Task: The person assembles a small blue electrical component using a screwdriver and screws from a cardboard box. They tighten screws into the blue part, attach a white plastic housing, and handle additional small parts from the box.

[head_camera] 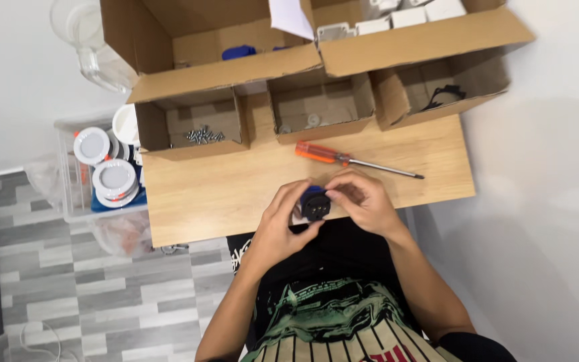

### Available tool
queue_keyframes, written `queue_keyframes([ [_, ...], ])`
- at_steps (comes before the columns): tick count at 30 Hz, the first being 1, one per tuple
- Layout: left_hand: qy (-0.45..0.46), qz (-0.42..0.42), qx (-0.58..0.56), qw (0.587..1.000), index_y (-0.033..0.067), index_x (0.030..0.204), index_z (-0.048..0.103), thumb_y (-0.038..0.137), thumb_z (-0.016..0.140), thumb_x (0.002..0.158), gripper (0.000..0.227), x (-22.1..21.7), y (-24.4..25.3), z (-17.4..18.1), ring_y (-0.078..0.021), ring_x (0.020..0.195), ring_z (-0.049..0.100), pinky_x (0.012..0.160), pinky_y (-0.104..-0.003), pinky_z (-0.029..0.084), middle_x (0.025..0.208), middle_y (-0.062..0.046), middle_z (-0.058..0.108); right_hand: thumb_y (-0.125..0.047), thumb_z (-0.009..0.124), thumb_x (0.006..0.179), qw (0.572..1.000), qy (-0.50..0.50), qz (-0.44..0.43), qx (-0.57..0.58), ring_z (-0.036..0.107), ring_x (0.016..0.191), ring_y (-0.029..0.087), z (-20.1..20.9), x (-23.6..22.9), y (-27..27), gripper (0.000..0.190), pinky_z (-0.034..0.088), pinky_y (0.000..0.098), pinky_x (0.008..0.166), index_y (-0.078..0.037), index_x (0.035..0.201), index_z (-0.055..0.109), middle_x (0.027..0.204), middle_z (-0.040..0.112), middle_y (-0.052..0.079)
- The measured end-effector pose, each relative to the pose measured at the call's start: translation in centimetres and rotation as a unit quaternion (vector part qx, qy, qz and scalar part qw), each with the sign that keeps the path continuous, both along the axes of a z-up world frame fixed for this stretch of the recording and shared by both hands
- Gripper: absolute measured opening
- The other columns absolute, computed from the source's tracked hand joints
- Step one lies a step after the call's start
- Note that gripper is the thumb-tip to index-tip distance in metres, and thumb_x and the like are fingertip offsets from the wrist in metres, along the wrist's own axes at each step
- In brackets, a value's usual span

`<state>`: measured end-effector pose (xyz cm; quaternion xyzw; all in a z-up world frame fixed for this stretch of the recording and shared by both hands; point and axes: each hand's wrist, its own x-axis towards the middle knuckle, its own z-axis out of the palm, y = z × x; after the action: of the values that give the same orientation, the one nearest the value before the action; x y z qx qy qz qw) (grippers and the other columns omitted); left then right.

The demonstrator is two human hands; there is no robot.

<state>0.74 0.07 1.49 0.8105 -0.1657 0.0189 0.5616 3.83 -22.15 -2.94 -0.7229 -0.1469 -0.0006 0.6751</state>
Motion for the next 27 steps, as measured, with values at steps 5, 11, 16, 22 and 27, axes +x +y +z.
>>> queue_keyframes([
  [5,0.027,-0.042,-0.012,0.999,0.006,0.134,0.071,0.004,0.091,0.073,0.064,0.8,0.2,0.3,-0.0269,0.068,0.067,0.063,-0.038,0.06,0.142,-0.014,0.071,0.002,0.076,0.099,0.997,0.002,0.058,0.043,0.073,0.097,0.019,1.5,0.5,0.2,0.014,0.063,0.0355,0.085,0.002,0.113,0.079,0.108,0.078,0.016],
  [11,0.016,-0.013,-0.057,0.998,0.0047,0.135,0.069,0.008,0.095,0.07,0.071,2.3,1.8,-2.1,-0.0314,0.094,0.079,0.075,-0.04,0.064,0.129,-0.015,0.077,0.001,0.084,0.092,0.979,-0.182,0.039,-0.081,0.075,0.099,0.026,11.0,6.8,-3.4,0.021,0.064,0.0391,0.086,-0.002,0.113,0.078,0.114,0.075,0.015],
  [16,-0.008,-0.012,-0.016,1.0,0.0079,0.148,0.055,0.012,0.081,0.088,0.065,1.9,2.4,-1.6,-0.0271,0.125,0.068,0.101,-0.034,0.056,0.138,-0.014,0.066,-0.007,0.081,0.114,0.89,-0.298,-0.119,-0.323,0.068,0.11,0.029,17.7,16.8,-7.0,0.018,0.057,0.0414,0.094,0.001,0.126,0.07,0.122,0.072,0.015],
  [22,0.002,-0.01,-0.03,1.0,0.007,0.147,0.057,0.013,0.08,0.086,0.066,1.7,2.8,-1.7,-0.0285,0.129,0.066,0.109,-0.035,0.052,0.138,-0.015,0.065,-0.025,0.07,0.103,0.812,0.022,-0.04,-0.582,0.066,0.103,0.046,18.0,28.0,-8.1,0.04,0.051,0.0564,0.085,-0.004,0.137,0.063,0.115,0.07,0.023],
  [27,0.009,-0.008,-0.032,0.999,0.0077,0.148,0.056,0.012,0.08,0.086,0.066,1.7,3.1,-1.5,-0.0289,0.131,0.065,0.113,-0.037,0.05,0.139,-0.015,0.064,-0.029,0.075,0.09,0.754,0.122,-0.028,-0.645,0.06,0.134,0.045,14.4,31.1,-7.9,0.072,0.051,0.0568,0.106,-0.021,0.159,0.056,0.147,0.064,0.026],
])
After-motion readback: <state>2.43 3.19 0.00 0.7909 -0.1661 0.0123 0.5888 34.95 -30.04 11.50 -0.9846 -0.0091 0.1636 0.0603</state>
